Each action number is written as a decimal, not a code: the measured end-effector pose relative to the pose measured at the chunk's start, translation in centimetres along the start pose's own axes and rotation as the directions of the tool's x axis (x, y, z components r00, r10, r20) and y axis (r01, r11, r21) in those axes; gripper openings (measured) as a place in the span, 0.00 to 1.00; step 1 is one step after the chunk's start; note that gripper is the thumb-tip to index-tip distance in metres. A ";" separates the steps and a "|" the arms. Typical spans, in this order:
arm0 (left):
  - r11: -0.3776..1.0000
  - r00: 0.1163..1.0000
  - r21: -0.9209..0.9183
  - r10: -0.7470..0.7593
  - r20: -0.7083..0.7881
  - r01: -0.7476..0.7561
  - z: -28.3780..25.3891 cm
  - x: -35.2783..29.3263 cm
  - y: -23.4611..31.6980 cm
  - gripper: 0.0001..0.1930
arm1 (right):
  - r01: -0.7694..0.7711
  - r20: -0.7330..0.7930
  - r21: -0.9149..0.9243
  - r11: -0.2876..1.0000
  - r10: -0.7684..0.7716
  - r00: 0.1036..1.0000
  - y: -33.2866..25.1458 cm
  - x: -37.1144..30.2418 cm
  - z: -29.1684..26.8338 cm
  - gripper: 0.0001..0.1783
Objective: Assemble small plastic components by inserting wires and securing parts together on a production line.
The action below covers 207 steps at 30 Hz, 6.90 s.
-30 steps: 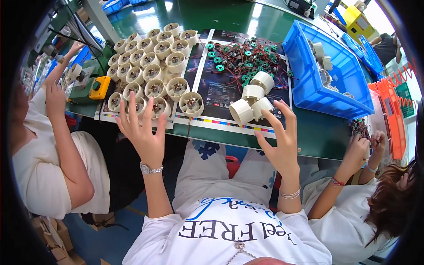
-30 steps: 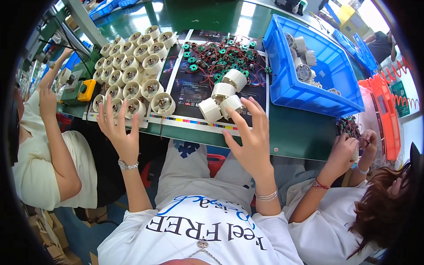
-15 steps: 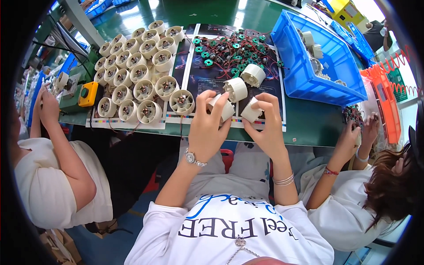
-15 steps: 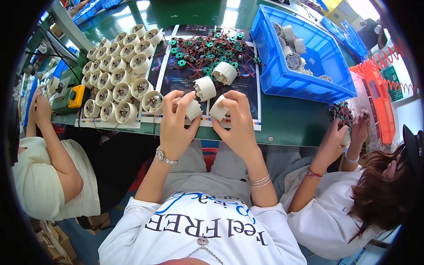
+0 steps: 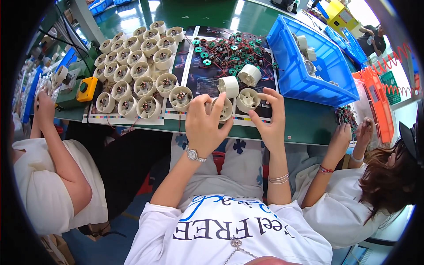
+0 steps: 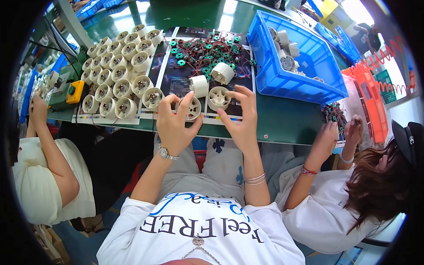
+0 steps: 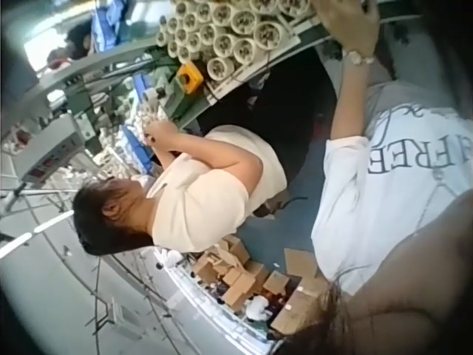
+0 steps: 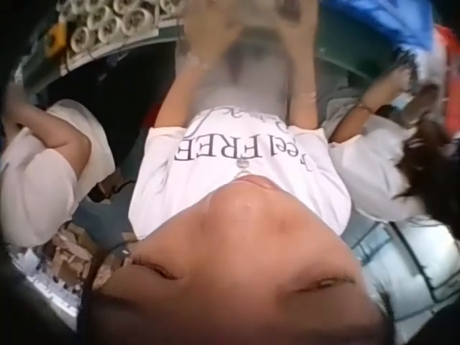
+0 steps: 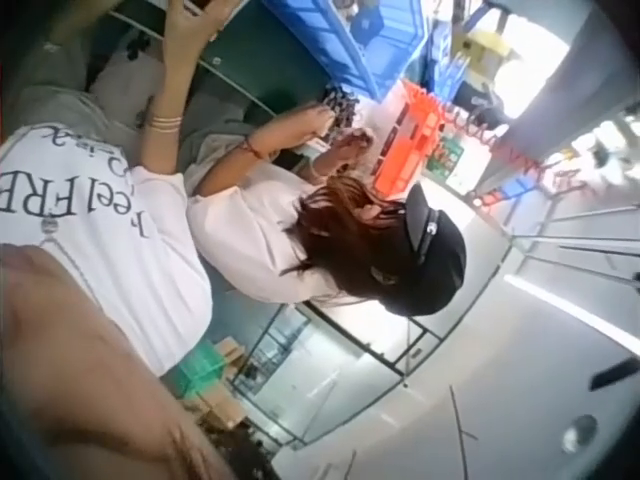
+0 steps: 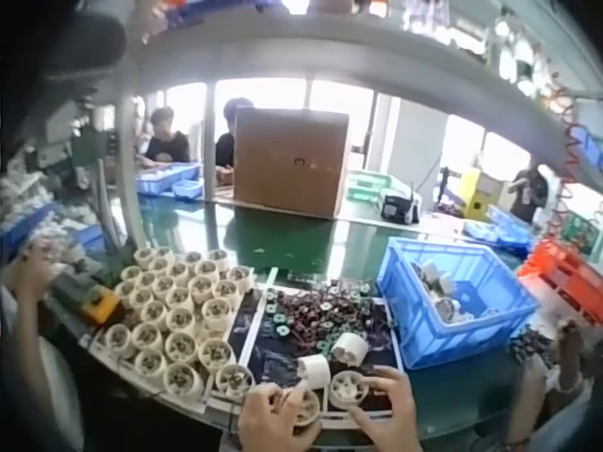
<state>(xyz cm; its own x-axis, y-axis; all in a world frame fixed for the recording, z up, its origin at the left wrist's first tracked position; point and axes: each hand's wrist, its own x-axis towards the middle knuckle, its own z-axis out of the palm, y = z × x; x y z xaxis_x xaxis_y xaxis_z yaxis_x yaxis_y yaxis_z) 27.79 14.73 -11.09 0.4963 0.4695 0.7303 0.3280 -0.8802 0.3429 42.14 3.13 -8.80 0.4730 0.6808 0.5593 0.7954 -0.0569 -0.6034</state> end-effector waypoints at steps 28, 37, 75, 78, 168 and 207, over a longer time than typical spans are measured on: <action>0.998 0.998 -0.051 0.029 -0.061 -0.033 0.6 0.2 -0.1 0.34 | 0.038 0.095 -0.221 0.975 -0.017 0.995 0.8 -0.8 -2.3 0.13; 0.997 0.999 -0.082 0.005 -0.032 -0.008 0.8 0.0 0.2 0.32 | -0.194 0.018 -0.411 0.891 0.220 0.975 -1.3 1.5 -1.0 0.11; 0.333 0.807 -0.747 -0.085 0.584 0.576 -3.9 -1.9 3.2 0.37 | -0.123 0.042 0.878 0.463 0.181 0.983 -5.1 -4.2 -2.8 0.05; 0.348 0.779 -0.720 -0.050 0.625 0.601 -4.1 -2.2 3.3 0.36 | -0.129 0.079 0.860 0.493 0.122 0.989 -5.0 -4.5 -2.5 0.05; 0.615 0.982 -0.783 0.073 0.172 0.091 -4.4 -1.2 3.9 0.38 | -0.413 0.424 0.905 -0.104 0.304 0.853 -3.9 -7.9 0.1 0.15; 0.951 0.980 -0.306 0.107 0.169 -0.051 -2.8 -2.5 2.1 0.30 | 0.330 0.042 0.040 0.943 -0.332 0.942 -4.4 -3.7 -1.6 0.14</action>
<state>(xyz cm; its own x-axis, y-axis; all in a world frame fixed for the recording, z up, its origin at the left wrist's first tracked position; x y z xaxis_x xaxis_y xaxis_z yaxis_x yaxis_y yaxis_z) 24.97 11.52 -10.55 0.6569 0.3775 0.6527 0.0405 -0.8820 0.4694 37.49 -0.27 -7.28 0.1655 0.6914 0.7032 0.8911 0.2006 -0.4070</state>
